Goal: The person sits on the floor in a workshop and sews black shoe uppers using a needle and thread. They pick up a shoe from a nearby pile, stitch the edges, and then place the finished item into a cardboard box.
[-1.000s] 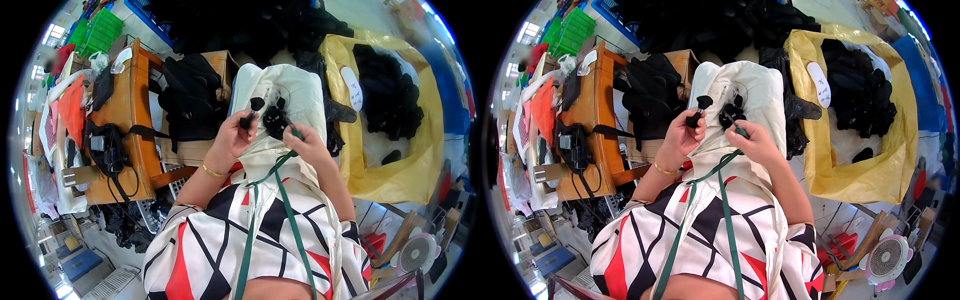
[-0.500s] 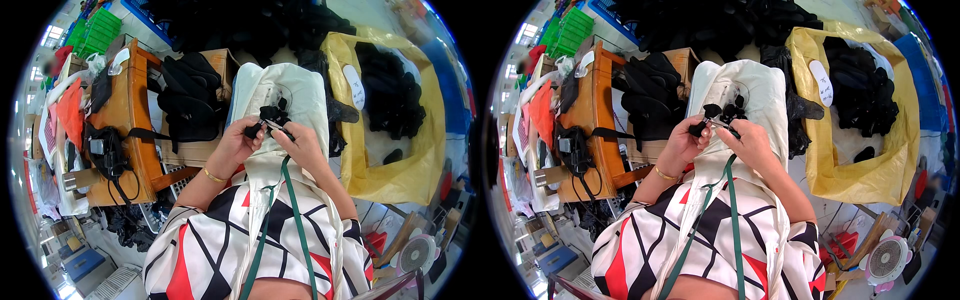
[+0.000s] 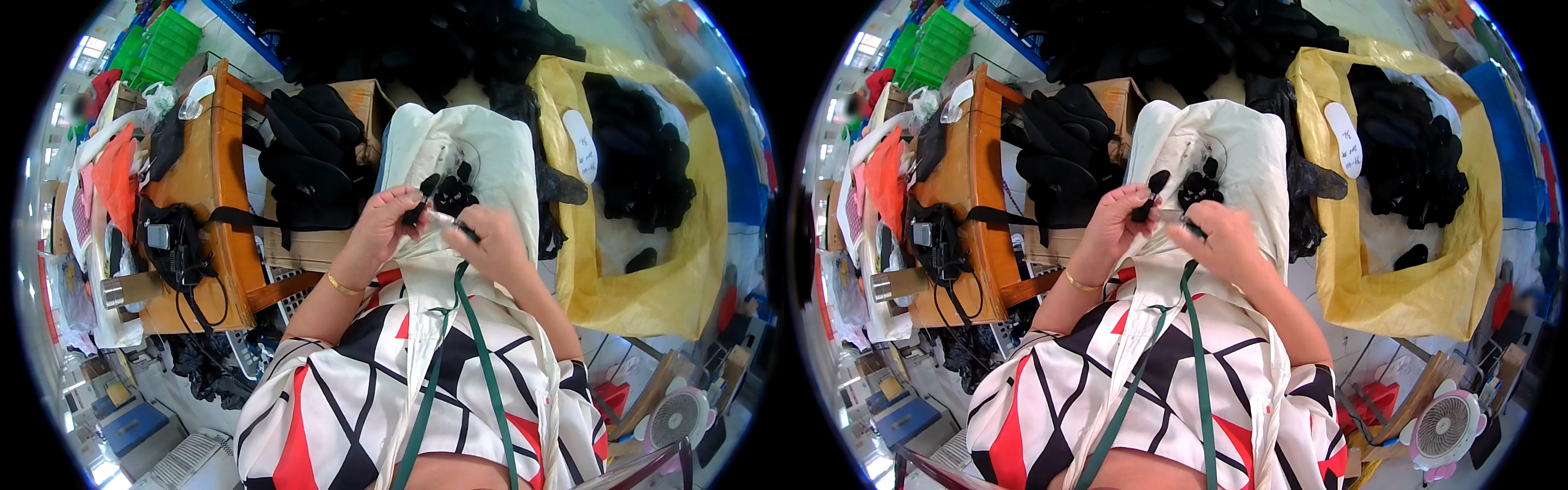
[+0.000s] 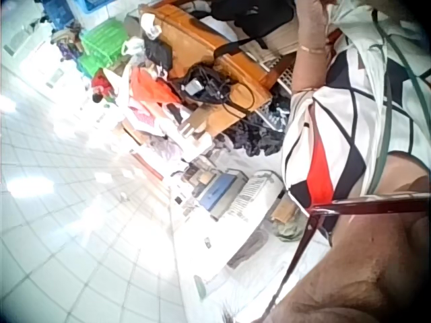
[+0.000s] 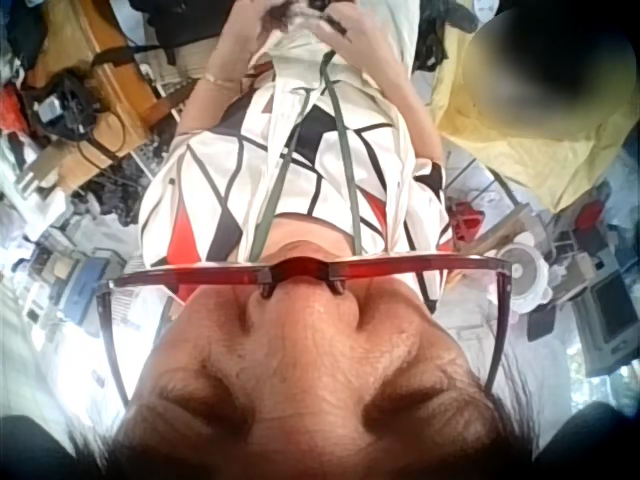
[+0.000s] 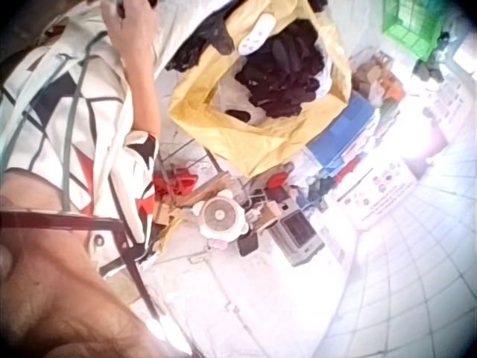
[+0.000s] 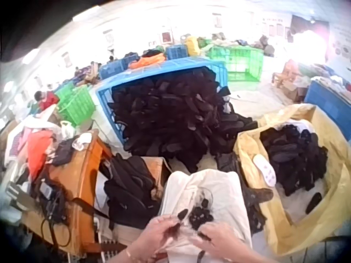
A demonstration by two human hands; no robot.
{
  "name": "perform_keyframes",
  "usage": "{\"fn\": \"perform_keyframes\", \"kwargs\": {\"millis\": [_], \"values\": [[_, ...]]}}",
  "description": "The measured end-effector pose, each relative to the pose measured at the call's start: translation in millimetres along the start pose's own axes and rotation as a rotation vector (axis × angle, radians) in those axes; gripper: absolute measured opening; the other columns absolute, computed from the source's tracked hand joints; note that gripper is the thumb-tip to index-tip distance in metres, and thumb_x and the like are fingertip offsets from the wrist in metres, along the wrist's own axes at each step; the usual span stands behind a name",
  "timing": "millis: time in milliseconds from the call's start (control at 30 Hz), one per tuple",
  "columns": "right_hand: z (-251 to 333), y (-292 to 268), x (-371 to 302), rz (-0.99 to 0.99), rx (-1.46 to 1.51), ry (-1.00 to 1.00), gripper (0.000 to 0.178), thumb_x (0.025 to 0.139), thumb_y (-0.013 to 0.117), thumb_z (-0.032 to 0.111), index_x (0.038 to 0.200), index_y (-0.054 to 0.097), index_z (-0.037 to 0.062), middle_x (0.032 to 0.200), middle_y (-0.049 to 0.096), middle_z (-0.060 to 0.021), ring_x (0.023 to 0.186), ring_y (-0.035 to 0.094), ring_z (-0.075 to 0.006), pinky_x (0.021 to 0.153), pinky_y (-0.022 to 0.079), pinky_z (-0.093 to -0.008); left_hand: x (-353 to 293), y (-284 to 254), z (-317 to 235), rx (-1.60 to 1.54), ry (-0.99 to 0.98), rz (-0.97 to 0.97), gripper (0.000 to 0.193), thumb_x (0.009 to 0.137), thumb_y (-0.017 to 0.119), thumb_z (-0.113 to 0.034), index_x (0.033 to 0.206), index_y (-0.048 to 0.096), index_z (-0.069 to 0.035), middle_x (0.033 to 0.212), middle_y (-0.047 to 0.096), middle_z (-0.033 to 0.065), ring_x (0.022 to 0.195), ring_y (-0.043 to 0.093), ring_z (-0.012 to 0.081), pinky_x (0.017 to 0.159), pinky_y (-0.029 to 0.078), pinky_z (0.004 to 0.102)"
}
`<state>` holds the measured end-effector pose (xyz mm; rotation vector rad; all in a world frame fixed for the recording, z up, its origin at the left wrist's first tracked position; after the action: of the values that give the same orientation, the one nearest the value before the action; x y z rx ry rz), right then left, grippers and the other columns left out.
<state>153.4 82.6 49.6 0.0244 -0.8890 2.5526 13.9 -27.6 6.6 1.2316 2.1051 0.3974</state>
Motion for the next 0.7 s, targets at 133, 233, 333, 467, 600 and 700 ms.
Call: {"fn": "perform_keyframes", "kwargs": {"millis": [133, 233, 333, 467, 600, 700], "values": [[-3.5, 8.7, -1.3, 0.03, -0.067, -0.053, 0.042, 0.082, 0.071, 0.042, 0.084, 0.061, 0.0018, 0.074, 0.057, -0.0134, 0.071, 0.059, -0.0328, 0.064, 0.047, -0.0403, 3.2, -8.8, -30.9, 0.992, 0.528, -0.194, 0.011, 0.091, 0.063, -0.012, 0.098, 0.063, -0.003, 0.083, 0.066, 0.0091, 0.074, 0.064, 0.0208, 0.064, 0.05, 0.0284], [-15.4, 0.2, 4.4, -0.072, 0.094, 0.106, 0.035, 0.084, 0.073, 0.033, 0.092, 0.064, 0.0003, 0.078, 0.06, -0.0106, 0.076, 0.061, -0.025, 0.069, 0.05, -0.0342, -4.1, 9.2, -43.4, 1.413, 0.839, -0.193, 0.015, 0.087, 0.067, -0.012, 0.099, 0.063, -0.003, 0.087, 0.066, 0.0117, 0.081, 0.064, 0.0308, 0.071, 0.051, 0.0351], [-30.8, -5.5, 10.2, -0.153, 0.36, 0.266, 0.025, 0.089, 0.07, 0.023, 0.095, 0.064, -0.0007, 0.083, 0.062, -0.0086, 0.071, 0.058, -0.0152, 0.066, 0.048, -0.0285, -5.4, 21.4, -42.9, 1.486, 0.926, -0.061, 0.017, 0.085, 0.069, -0.013, 0.099, 0.064, -0.004, 0.091, 0.067, 0.0113, 0.083, 0.064, 0.0324, 0.074, 0.051, 0.0371], [-33.3, 2.1, 12.3, -0.133, 0.417, 0.339, 0.022, 0.089, 0.07, 0.019, 0.095, 0.063, -0.001, 0.081, 0.061, -0.0074, 0.071, 0.057, -0.0133, 0.066, 0.048, -0.0275, -1.2, 31.4, -31.7, 1.308, 0.799, 0.099, 0.02, 0.084, 0.07, -0.015, 0.101, 0.065, -0.005, 0.097, 0.067, 0.0134, 0.085, 0.064, 0.0325, 0.076, 0.051, 0.0381], [-35.5, 3.5, 7.0, -0.185, 0.424, 0.147, 0.014, 0.089, 0.068, 0.012, 0.094, 0.063, -0.0004, 0.08, 0.059, -0.0064, 0.07, 0.055, -0.0131, 0.064, 0.046, -0.027, 14.5, 15.1, -11.5, 0.82, 0.352, 0.215, 0.023, 0.087, 0.071, -0.013, 0.106, 0.066, -0.001, 0.099, 0.067, 0.0059, 0.088, 0.062, 0.0159, 0.08, 0.05, 0.028], [-40.1, 6.0, 1.1, -0.181, 0.446, 0.099, 0.01, 0.089, 0.067, 0.009, 0.094, 0.063, 0.0002, 0.079, 0.057, -0.0058, 0.068, 0.053, -0.014, 0.062, 0.044, -0.0267, 21.9, 3.4, 0.4, 0.436, 0.051, 0.272, 0.021, 0.088, 0.07, -0.01, 0.105, 0.066, 0.002, 0.101, 0.065, 0.0023, 0.09, 0.059, 0.0101, 0.083, 0.047, 0.0239]]}}
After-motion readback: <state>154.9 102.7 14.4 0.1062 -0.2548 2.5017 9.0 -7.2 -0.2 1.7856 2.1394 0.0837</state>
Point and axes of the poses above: each hand's wrist, its own x-axis towards the middle knuckle, its own y-axis out of the palm, z = x × y, the point moved 5 cm from there along x, towards the middle knuckle
